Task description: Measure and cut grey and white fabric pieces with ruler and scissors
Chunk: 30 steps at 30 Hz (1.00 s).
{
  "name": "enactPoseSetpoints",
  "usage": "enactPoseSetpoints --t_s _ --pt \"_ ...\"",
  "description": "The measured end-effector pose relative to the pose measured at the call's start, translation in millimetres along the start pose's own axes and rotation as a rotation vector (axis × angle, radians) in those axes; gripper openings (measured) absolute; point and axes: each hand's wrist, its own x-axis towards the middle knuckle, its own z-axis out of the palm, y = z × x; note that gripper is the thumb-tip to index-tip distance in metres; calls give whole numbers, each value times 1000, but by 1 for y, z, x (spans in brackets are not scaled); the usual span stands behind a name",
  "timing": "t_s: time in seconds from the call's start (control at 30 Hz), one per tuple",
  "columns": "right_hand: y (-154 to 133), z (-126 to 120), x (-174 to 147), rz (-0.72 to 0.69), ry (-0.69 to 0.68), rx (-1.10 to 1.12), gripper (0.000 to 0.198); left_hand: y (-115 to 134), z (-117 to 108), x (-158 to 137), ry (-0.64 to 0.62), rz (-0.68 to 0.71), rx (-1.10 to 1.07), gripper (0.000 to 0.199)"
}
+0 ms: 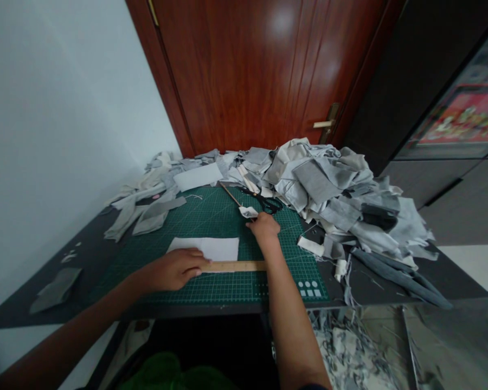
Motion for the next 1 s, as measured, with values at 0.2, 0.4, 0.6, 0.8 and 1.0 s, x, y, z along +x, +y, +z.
enactPoseSetpoints --t_s 0.2,0.4,0.6,0.8,1.0 --pt "-5 6 -5 -63 -34 80 31 26 18 8 126 -68 174 24" --pt "11 -10 10 -136 -129 385 24 39 37 27 209 -247 247 27" --pt "-2 -15 -7 -271 -379 687 39 39 48 39 273 -420 228 26" --pt "-25 7 -28 -351 -641 650 30 30 54 44 339 -363 43 5" --pt "-14 14 -21 -355 -639 438 24 29 59 45 422 -357 -22 23"
